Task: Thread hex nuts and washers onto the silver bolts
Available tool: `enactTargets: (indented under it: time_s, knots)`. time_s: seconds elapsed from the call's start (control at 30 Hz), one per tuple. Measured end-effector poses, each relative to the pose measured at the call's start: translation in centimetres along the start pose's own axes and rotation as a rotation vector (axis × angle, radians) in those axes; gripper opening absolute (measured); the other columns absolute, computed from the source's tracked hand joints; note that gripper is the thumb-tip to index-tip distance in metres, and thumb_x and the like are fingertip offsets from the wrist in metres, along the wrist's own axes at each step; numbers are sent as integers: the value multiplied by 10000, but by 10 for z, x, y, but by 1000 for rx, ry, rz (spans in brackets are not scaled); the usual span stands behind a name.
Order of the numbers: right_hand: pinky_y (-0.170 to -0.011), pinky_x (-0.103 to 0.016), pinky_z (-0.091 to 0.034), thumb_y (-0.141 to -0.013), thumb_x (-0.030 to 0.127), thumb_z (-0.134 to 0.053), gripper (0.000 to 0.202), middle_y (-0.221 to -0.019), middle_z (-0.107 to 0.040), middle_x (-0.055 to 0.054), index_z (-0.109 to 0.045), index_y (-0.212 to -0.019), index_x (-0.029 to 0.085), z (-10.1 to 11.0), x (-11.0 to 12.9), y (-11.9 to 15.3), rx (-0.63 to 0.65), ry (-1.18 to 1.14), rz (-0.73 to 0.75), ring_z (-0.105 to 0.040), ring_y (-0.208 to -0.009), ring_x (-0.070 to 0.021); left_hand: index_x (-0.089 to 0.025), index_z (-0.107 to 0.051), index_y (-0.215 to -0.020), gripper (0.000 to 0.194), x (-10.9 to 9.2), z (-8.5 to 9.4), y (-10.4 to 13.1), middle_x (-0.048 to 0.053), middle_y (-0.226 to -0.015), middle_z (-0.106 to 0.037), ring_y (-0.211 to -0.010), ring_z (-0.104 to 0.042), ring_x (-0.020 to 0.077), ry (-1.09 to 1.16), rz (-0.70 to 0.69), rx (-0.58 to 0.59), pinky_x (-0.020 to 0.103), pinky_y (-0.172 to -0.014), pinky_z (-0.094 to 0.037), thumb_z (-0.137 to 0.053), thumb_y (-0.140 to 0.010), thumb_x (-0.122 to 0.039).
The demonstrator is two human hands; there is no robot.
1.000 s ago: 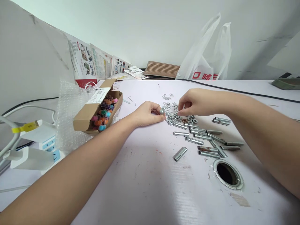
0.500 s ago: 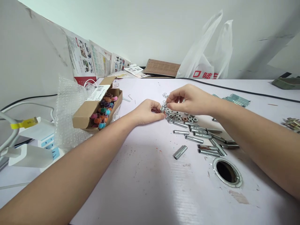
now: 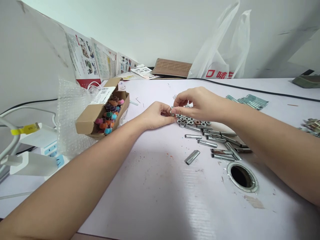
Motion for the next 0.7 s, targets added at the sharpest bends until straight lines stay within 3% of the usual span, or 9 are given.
enactTargets:
  time_s: [0.17,0.23,0.3,0.4,0.47,0.53,0.6,0.63,0.7]
  knots:
    - [-777,-362,-458,-828,462,-645,443,-1085,-684,-102,-679,-1169,181,2,2,1,-78,19,145,-621,-947,-250,-125,-598,-670,303,-1,0,0,-36,-590,-498,-561,-400,65,-2,24,-23,226,-549,-302,-730,-722,-394]
    - [-835,-386,-450,-817,460,-659,314,-1047,-690,-89,-733,-967,195,4,3,3,-86,26,199,-612,-983,-261,-120,-614,-690,308,0,0,0,-21,-614,-541,-573,-429,72,20,22,-13,230,-556,-319,-741,-714,-400]
    - [-828,-384,-451,-819,471,-660,293,-922,-696,-74,-707,-737,194,7,2,4,-114,19,151,-617,-938,-253,-115,-631,-728,304,0,0,0,-6,-649,-577,-595,-461,82,40,18,-10,232,-570,-342,-742,-715,-398]
    - [-777,-358,-461,-841,473,-642,288,-896,-692,-67,-706,-809,194,9,2,6,-148,-72,70,-618,-901,-236,-116,-640,-744,282,1,1,0,-4,-665,-584,-617,-478,90,28,-7,-11,234,-590,-363,-732,-728,-382]
    - [-727,-333,-458,-855,487,-629,298,-862,-677,-59,-705,-871,199,5,5,6,-105,-132,84,-606,-846,-212,-119,-635,-726,276,1,1,0,-9,-651,-571,-615,-471,89,14,-20,-4,234,-586,-360,-727,-735,-379]
    - [-611,-300,-409,-893,509,-579,389,-668,-584,-40,-647,-684,188,5,6,7,-125,-168,56,-533,-670,-159,-118,-640,-735,277,2,0,0,-9,-651,-572,-611,-471,88,17,-15,-3,234,-583,-360,-727,-740,-380]
    - [-506,-290,-304,-936,534,-507,562,-500,-394,-11,-491,-493,189,9,3,9,-229,-198,-54,-371,-515,-113,-113,-660,-781,281,3,0,0,3,-683,-602,-622,-496,95,40,0,-2,238,-595,-379,-728,-743,-383]
    - [-479,-292,-261,-945,547,-486,597,-468,-328,1,-456,-467,192,11,1,10,-276,-217,-113,-313,-482,-104,-109,-669,-808,287,4,0,0,12,-704,-619,-632,-513,100,54,7,2,240,-603,-389,-729,-743,-382]
    - [-457,-286,-253,-939,566,-498,553,-471,-363,5,-536,-537,188,10,0,11,-277,-289,-163,-330,-468,-103,-104,-676,-826,296,4,0,0,21,-712,-633,-633,-525,104,64,17,5,241,-604,-395,-734,-740,-381]
Point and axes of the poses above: each hand's wrist, its own y-axis away from the middle knuckle, its own z-axis out of the back of the hand, x = y × z, the point moved 4 cm from there along -y, towards the middle knuckle
